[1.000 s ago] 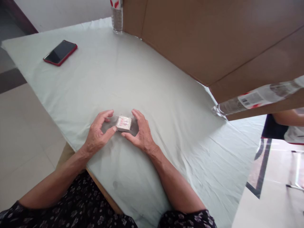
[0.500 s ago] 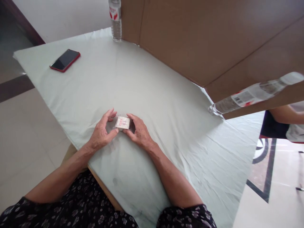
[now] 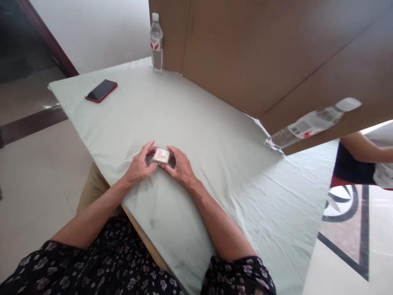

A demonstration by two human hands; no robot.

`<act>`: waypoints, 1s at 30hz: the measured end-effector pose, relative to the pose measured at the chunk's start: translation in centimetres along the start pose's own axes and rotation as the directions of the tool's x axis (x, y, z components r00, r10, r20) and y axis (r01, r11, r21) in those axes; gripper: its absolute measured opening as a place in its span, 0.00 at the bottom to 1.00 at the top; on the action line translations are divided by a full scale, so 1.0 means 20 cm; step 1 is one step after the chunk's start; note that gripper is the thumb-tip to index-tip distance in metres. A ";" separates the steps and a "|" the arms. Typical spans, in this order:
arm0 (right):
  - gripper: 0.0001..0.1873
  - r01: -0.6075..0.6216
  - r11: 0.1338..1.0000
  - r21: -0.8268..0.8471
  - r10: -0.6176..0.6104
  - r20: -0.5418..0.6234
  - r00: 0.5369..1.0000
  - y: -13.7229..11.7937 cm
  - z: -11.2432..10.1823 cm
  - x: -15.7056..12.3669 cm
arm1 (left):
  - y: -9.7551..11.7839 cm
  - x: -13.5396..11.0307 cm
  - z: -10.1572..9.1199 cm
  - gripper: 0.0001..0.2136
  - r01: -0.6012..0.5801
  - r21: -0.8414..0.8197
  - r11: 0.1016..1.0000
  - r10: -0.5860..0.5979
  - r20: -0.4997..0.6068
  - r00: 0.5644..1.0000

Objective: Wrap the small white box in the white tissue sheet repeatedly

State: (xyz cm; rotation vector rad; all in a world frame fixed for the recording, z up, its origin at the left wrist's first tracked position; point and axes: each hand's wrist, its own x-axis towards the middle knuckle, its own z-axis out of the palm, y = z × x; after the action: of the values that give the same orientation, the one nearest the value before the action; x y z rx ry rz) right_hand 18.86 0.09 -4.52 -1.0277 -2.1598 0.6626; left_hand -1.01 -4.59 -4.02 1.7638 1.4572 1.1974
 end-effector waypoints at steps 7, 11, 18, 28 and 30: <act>0.35 0.021 1.000 0.004 -0.021 0.003 1.000 0.01 0.01 0.01 | -0.02 0.02 -0.01 0.35 0.004 -0.123 0.992 -0.007 -0.030 1.000; 0.35 -0.036 0.997 0.062 0.036 -0.001 0.999 0.01 0.00 0.02 | -0.05 0.04 -0.02 0.32 0.061 -0.265 0.962 -0.089 -0.095 0.991; 0.35 -0.089 0.990 0.105 0.090 -0.004 0.996 0.03 0.01 0.03 | -0.01 0.02 0.03 0.24 -0.005 0.072 0.997 0.014 -0.121 0.993; 0.35 -0.097 0.992 0.081 0.096 0.016 0.995 0.05 -0.01 0.03 | 0.03 0.02 0.07 0.23 -0.121 0.390 0.913 0.158 -0.063 0.985; 0.35 -0.101 0.991 0.081 0.100 0.023 0.995 0.05 -0.01 0.03 | 0.03 0.02 0.07 0.23 -0.125 0.396 0.910 0.162 -0.060 0.985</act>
State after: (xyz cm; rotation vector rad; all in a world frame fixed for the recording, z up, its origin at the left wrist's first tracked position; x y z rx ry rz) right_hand 19.20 1.18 -4.77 -1.0959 -2.0887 0.8046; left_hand 0.58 -4.24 -4.07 2.1381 1.7423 1.1277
